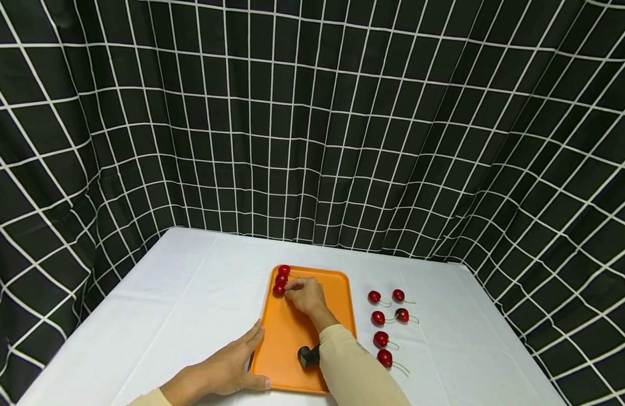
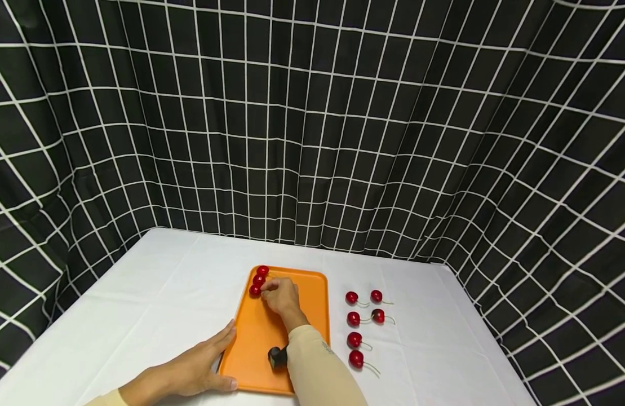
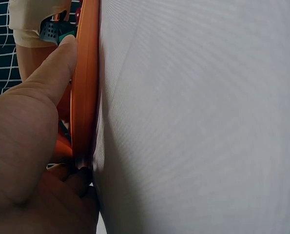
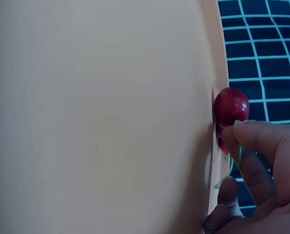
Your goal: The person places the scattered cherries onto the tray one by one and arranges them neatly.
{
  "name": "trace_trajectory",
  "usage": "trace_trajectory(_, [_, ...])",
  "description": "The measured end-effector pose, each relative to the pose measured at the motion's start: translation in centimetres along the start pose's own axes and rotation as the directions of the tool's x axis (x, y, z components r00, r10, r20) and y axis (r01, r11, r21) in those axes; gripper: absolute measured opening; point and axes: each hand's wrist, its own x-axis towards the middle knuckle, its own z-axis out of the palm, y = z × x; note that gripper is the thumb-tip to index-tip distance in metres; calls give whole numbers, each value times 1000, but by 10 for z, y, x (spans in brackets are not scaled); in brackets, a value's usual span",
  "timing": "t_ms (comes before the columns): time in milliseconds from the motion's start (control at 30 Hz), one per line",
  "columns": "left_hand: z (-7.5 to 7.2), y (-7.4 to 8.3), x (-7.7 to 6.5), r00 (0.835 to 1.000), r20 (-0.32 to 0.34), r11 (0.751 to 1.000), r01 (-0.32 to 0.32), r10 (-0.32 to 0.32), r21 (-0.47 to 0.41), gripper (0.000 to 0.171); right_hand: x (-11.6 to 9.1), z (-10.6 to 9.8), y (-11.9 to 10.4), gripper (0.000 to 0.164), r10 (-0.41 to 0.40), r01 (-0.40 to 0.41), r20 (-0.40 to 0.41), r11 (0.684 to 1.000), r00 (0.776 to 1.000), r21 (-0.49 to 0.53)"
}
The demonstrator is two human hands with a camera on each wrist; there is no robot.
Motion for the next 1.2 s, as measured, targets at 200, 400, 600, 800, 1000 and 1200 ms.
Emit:
trace_trajectory(200, [0,0,-1,1000,4,1000,-10,10,5,113,-1,0,0,5,-4,4,1,1000,1000,1])
trace_trajectory(400, [0,1,-1,1000,4,1000,-6,6,7,112,-3,-2,0,4,3,-3,2,1000,1000,15])
trace_trajectory(600, [0,2,-1,1000,1,1000,-5,5,7,113,-5,-5,1,4,12,-12,4,999,1000,31])
trace_trajectory(800, [0,2,-1,1000,2,1000,-6,6,6,113,-5,-14,2,5,1,-1,3,998,1000,65])
trace_trajectory(1000, [-1,3,-2,1000,6,1000,-12,12,1,111,-3,-36,-4,4,-8,3,27,988,1000,152])
trace_trajectory(1200, [-2,4,-3,1000,15,1000,-22,22,0,111,-4,-67,-10,5,-77,76,1,978,997,194])
